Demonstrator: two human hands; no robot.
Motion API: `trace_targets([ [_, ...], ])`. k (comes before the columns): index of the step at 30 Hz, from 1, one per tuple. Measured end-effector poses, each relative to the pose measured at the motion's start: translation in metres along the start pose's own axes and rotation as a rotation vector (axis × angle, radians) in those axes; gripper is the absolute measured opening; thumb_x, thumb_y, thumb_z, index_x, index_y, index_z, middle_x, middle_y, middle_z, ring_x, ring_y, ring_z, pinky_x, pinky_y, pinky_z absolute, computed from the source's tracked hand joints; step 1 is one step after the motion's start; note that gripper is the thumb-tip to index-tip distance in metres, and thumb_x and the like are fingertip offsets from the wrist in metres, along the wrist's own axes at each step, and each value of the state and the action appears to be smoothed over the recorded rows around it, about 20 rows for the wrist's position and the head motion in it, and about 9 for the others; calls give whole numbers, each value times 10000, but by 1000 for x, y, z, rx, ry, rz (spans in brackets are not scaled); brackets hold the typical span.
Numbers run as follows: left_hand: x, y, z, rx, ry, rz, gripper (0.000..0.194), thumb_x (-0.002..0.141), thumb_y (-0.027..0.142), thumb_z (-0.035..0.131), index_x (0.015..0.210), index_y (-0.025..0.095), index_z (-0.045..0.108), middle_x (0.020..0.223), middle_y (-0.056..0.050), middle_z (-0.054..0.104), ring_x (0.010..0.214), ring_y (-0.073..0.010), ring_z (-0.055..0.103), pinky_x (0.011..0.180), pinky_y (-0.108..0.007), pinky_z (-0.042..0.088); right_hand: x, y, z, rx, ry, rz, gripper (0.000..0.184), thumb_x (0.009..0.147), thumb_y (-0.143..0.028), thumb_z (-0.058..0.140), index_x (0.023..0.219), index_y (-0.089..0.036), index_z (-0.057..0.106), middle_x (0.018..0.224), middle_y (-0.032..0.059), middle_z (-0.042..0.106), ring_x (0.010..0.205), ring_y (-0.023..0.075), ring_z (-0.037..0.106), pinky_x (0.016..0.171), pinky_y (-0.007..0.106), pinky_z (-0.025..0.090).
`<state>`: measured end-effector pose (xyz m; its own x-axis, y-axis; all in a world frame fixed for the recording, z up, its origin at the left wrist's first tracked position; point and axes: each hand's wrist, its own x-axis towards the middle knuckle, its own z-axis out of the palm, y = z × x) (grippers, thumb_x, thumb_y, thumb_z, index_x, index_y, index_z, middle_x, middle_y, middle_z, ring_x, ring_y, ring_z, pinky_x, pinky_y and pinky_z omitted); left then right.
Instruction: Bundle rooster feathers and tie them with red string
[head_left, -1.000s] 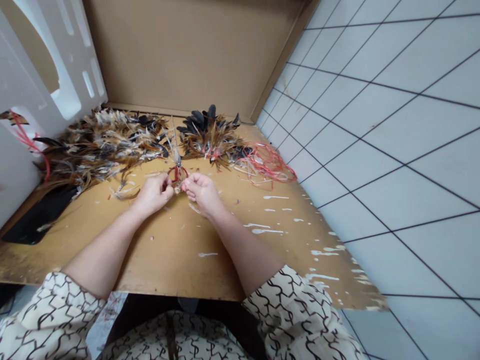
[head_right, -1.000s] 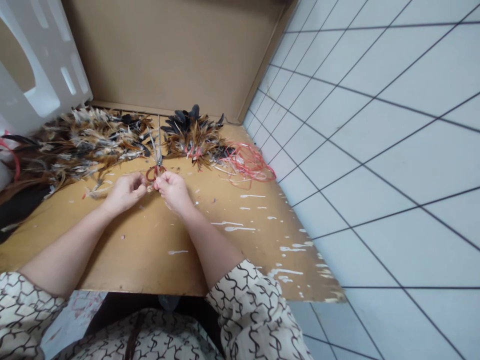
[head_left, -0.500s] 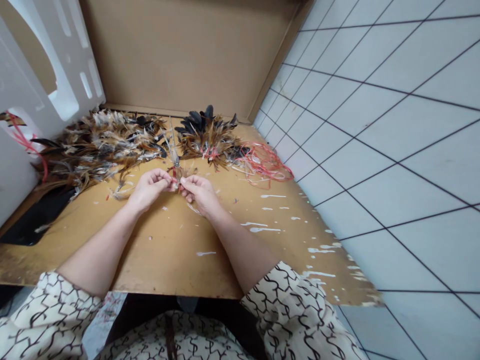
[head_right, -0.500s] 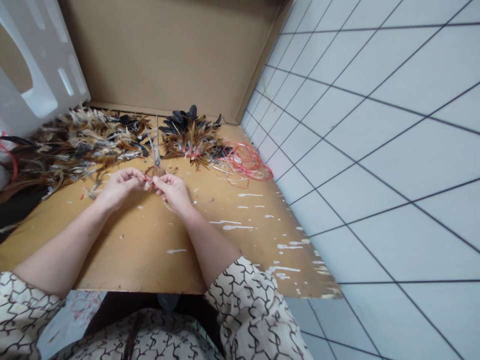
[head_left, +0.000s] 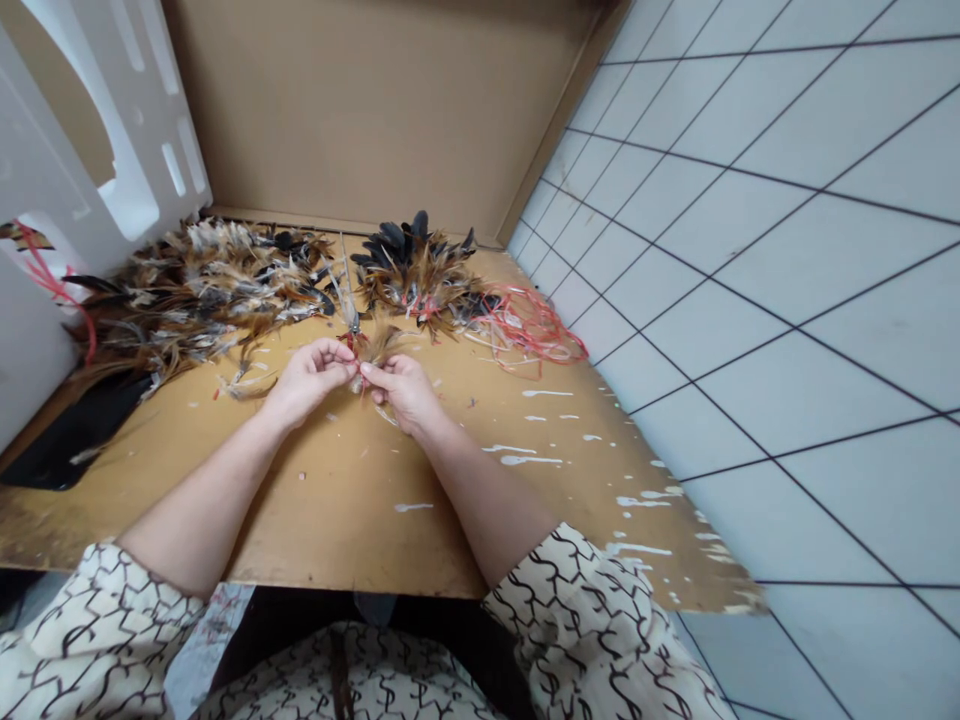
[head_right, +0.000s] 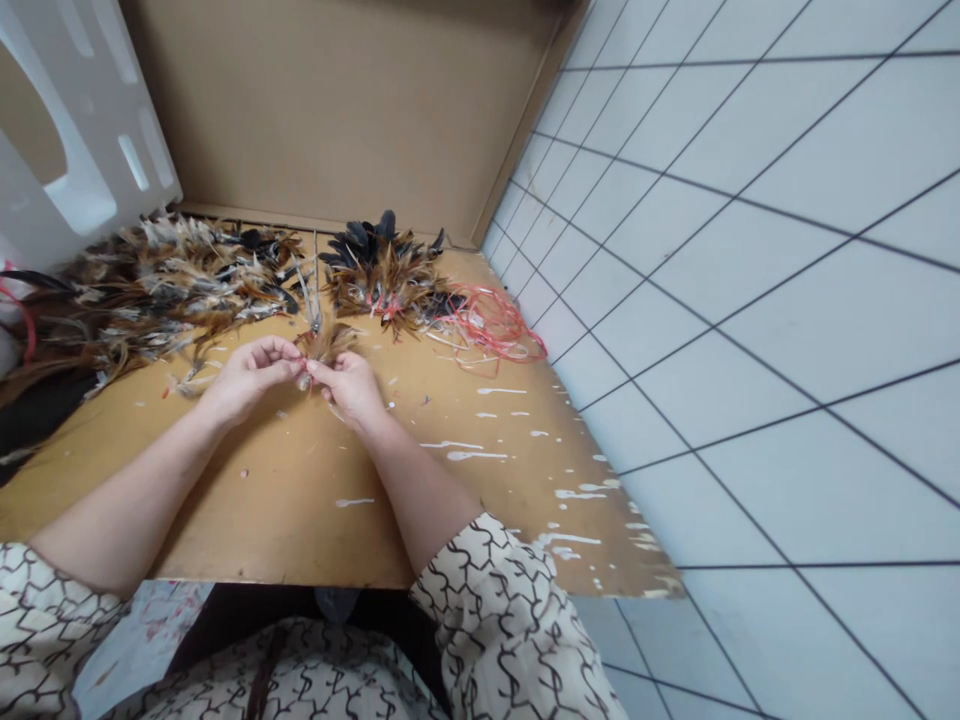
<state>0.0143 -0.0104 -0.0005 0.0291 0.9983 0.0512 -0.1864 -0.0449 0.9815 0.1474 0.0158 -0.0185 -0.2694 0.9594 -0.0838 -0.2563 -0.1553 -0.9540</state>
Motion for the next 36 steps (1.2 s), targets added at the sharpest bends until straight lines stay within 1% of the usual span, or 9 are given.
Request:
trace_targets([
  [7, 1, -4, -1, -1, -99, -175, 336, 465, 280, 788, 672, 133, 568, 527, 6, 615, 510, -107, 578, 558, -240, 455, -3, -1, 5, 88, -23, -15, 335, 454, -336, 770, 608, -166, 525, 526, -50, 558, 432, 46, 466, 388, 177, 276],
  [10, 0, -3, -1, 3, -127, -198, 303, 465, 273, 789, 630, 129, 579, 514, 2, 611, 485, -95, 558, 538, -231, 446, -4, -2, 6, 104, -52, 14, 334, 458, -326, 775, 612, -162, 528, 529, -46, 552, 436, 40, 447, 390, 174, 265],
  [13, -1, -2, -2, 16, -160, -225, 251, 477, 241, 775, 588, 130, 580, 503, 3, 600, 461, -84, 532, 509, -223, 430, -4, -5, 5, 132, -71, 34, 334, 480, -322, 776, 587, -164, 503, 481, -65, 487, 410, 25, 368, 378, 173, 235],
  [16, -1, -2, -3, 29, -210, -264, 216, 489, 220, 759, 569, 132, 579, 495, 2, 593, 447, -80, 521, 483, -213, 409, -2, -10, 1, 156, -42, 18, 358, 499, -328, 774, 537, -170, 454, 437, -80, 410, 391, 20, 312, 369, 176, 219],
  [21, 0, -2, -5, 54, -254, -304, 194, 529, 223, 741, 560, 130, 574, 489, -12, 593, 405, -71, 491, 435, -201, 361, 4, -20, -12, 191, 12, -12, 303, 549, -303, 752, 547, -167, 481, 444, -80, 380, 395, 22, 294, 373, 178, 228],
  [25, 1, 1, -8, 6, -203, -292, 197, 522, 213, 753, 575, 123, 585, 498, -13, 596, 411, -76, 503, 454, -212, 392, 9, -24, -23, 232, 73, -22, 277, 593, -259, 724, 554, -174, 464, 439, -83, 373, 391, 27, 298, 378, 177, 236],
  [30, 3, 6, -11, -111, -88, -228, 199, 506, 212, 757, 574, 125, 592, 523, 1, 600, 426, -63, 505, 479, -203, 423, 11, -24, -27, 269, 116, -25, 226, 611, -236, 695, 574, -170, 482, 434, -85, 382, 386, 23, 294, 380, 169, 231],
  [33, 4, 6, -11, -155, -11, -191, 193, 508, 207, 752, 584, 131, 592, 542, 7, 600, 459, -64, 516, 493, -199, 430, 8, -20, -21, 175, 97, -35, 224, 599, -282, 702, 583, -166, 511, 440, -80, 403, 387, 23, 306, 380, 172, 230],
  [36, 5, 4, -10, -159, 48, -164, 210, 489, 199, 764, 603, 136, 598, 555, 15, 598, 509, -72, 536, 525, -204, 439, 2, -14, -10, 28, 15, -37, 257, 567, -343, 720, 621, -170, 539, 444, -80, 431, 387, 31, 335, 382, 180, 235],
])
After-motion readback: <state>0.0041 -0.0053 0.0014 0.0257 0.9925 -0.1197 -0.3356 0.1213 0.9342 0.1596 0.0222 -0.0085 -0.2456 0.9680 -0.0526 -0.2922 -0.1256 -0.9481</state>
